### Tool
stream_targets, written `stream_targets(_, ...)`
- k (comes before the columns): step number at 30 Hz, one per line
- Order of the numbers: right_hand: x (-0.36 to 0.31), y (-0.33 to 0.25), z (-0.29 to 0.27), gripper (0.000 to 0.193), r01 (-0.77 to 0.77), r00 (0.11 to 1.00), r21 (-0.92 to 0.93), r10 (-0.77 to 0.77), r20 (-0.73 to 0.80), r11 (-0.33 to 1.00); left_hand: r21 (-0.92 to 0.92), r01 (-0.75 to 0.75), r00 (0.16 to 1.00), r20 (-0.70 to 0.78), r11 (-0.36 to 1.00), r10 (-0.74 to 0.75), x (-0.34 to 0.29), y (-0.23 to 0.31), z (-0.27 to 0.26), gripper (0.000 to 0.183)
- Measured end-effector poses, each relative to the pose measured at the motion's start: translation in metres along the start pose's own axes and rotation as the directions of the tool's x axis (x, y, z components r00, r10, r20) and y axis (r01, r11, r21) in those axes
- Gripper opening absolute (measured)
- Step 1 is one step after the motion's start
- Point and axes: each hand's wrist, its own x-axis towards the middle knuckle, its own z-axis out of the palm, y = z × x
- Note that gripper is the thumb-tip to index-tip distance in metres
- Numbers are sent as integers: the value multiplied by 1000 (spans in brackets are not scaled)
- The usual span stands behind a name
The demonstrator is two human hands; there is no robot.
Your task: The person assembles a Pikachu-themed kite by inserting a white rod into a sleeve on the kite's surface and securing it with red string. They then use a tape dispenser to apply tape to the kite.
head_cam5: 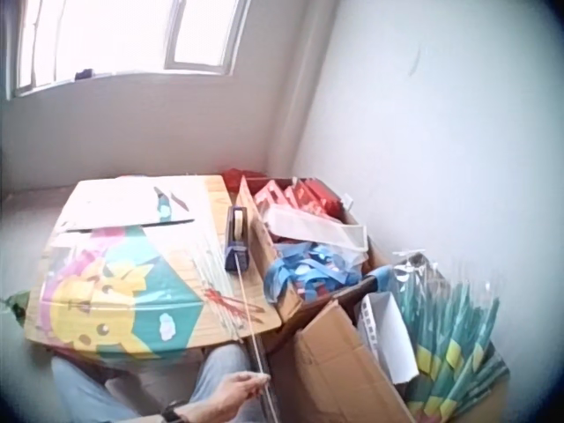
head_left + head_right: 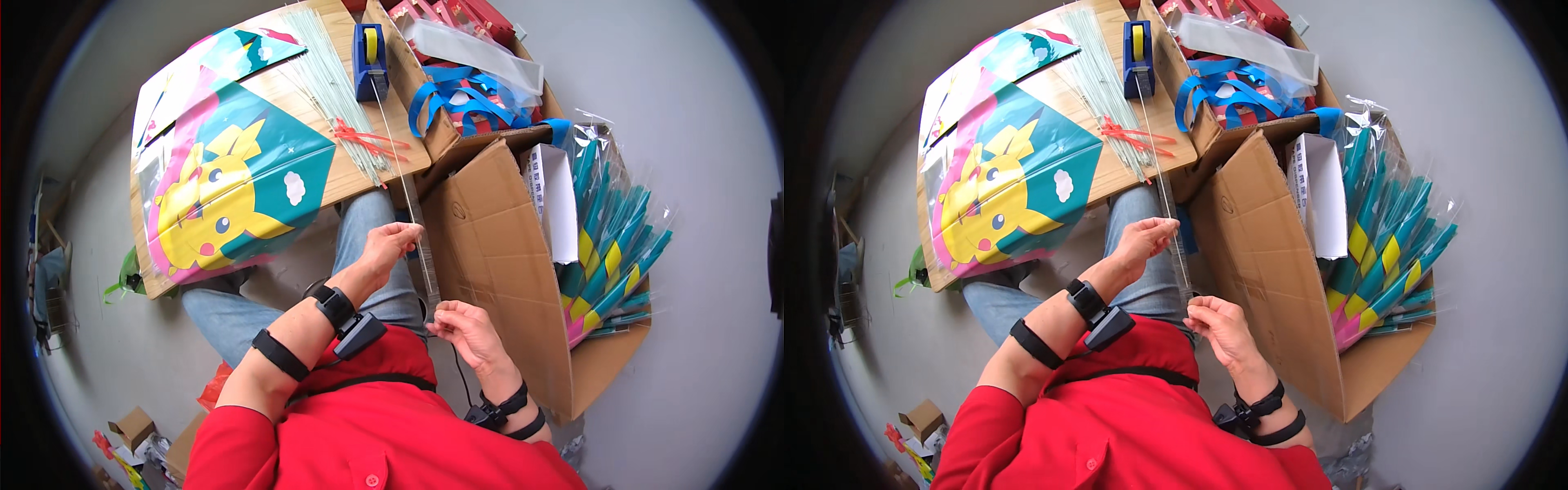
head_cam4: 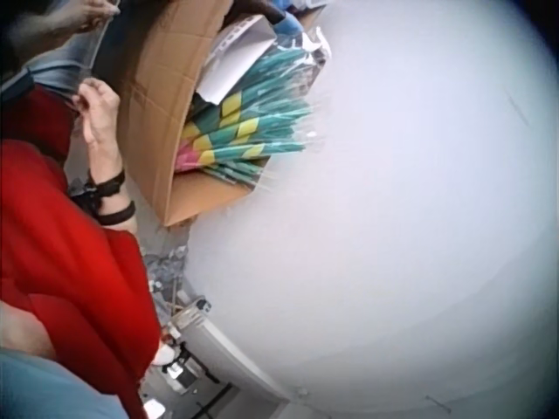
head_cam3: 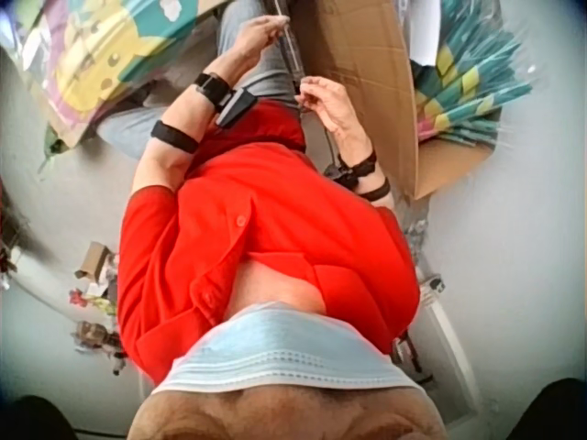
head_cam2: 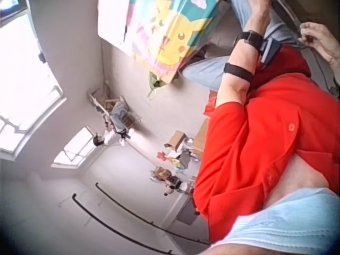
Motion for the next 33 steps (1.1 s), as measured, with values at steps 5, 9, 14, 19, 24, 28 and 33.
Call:
stream_targets(5, 1, -2, -13, 5, 26, 999, -26, -26, 20, 999, -14, 43, 995, 93, 999, -41, -27, -9, -17, 11)
stream_targets(9, -10, -18, -3, 6, 68, 996, 7, -68, 55, 998, 20, 203, 975, 87, 979, -204, -83, 1, -40, 13)
stream_targets(14, -1, -7, -11, 8, 141, 989, 9, -141, 51, 990, 61, 13, 998, -54, 998, -10, -105, 27, -67, 18)
stream_targets(19, 9, 4, -22, 9, 162, 984, -109, -169, -56, 981, 175, -133, 983, -101, 976, 152, -29, 78, -82, 16)
stream_targets(24, 23, 13, -26, 13, 161, 985, -146, -168, -42, 976, 474, -220, 936, -145, 853, 322, 93, 140, -123, 37)
stream_targets(28, 31, 25, -42, 10, 158, 983, -129, -168, -71, 979, 803, -215, 769, -211, 556, 603, 141, 171, -86, 54)
stream_targets(33, 47, 29, -45, 6, 95, 993, -154, -104, -55, 984, 354, -293, 809, -404, 888, 428, 204, 180, -39, 49)
